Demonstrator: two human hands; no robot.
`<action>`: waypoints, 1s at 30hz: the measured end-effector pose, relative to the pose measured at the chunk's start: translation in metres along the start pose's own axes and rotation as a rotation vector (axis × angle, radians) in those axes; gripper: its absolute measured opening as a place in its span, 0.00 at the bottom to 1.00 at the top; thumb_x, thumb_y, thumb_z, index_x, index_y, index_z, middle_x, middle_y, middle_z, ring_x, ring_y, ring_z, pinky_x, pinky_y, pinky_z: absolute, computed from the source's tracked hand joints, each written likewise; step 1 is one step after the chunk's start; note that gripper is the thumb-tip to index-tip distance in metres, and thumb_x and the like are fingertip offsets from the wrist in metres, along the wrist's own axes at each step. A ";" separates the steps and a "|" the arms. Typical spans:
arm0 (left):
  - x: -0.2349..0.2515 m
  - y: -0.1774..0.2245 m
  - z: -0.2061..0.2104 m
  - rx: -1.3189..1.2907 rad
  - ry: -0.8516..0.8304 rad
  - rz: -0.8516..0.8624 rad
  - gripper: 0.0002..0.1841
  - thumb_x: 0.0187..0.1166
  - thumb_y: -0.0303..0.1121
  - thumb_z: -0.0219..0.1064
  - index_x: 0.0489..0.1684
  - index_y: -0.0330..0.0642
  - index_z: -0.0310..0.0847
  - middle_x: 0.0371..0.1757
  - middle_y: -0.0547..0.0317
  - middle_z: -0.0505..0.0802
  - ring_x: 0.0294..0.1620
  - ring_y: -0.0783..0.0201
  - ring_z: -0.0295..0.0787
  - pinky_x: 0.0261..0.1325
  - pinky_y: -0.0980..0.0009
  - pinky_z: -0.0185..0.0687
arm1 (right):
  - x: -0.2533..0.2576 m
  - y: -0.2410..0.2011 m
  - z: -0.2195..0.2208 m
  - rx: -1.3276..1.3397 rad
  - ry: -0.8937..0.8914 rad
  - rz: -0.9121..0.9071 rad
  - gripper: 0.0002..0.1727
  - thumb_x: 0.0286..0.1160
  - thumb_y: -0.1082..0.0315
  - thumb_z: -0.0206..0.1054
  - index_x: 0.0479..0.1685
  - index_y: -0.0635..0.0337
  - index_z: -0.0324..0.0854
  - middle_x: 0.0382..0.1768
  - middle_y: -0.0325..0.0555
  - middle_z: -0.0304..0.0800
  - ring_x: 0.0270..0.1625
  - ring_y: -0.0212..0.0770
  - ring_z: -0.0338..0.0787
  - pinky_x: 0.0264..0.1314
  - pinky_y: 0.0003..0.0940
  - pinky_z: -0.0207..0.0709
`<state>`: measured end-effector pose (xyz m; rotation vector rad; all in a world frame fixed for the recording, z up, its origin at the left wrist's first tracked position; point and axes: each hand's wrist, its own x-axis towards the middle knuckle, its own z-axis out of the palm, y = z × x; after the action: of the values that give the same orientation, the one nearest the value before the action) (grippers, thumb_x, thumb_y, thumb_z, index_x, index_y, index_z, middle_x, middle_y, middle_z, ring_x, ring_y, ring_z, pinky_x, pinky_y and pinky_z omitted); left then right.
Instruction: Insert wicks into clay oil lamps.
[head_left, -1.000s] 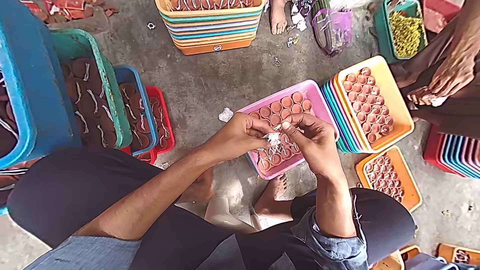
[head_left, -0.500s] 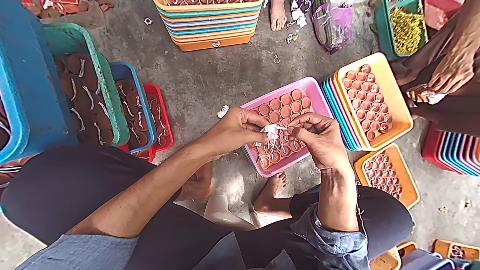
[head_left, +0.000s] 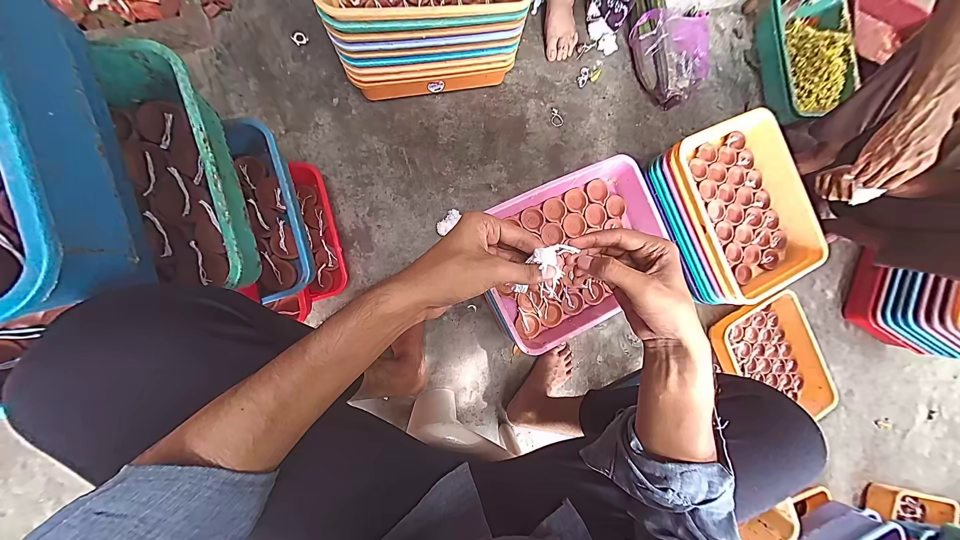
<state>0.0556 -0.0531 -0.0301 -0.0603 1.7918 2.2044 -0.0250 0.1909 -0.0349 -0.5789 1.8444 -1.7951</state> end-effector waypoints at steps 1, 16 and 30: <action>0.000 0.000 0.000 0.001 0.002 -0.005 0.11 0.72 0.21 0.76 0.51 0.31 0.91 0.46 0.52 0.97 0.43 0.66 0.95 0.51 0.73 0.92 | 0.000 0.000 0.000 0.009 0.003 -0.010 0.12 0.72 0.79 0.70 0.53 0.64 0.90 0.41 0.45 0.95 0.39 0.34 0.94 0.46 0.29 0.90; 0.000 0.001 -0.001 0.009 -0.025 -0.009 0.10 0.72 0.22 0.76 0.50 0.32 0.91 0.42 0.52 0.97 0.40 0.67 0.95 0.48 0.73 0.92 | 0.004 0.002 0.004 -0.013 0.006 -0.026 0.20 0.62 0.80 0.80 0.56 0.63 0.89 0.48 0.48 0.94 0.45 0.38 0.94 0.48 0.30 0.91; 0.000 0.000 -0.001 -0.009 -0.023 -0.005 0.09 0.73 0.22 0.76 0.49 0.32 0.91 0.41 0.51 0.97 0.40 0.66 0.95 0.48 0.74 0.92 | 0.002 -0.001 0.001 -0.032 0.010 -0.093 0.19 0.63 0.81 0.80 0.56 0.65 0.88 0.44 0.47 0.96 0.41 0.36 0.96 0.43 0.28 0.92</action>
<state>0.0557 -0.0543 -0.0303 -0.0410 1.7677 2.2006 -0.0260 0.1888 -0.0340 -0.6797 1.8843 -1.8336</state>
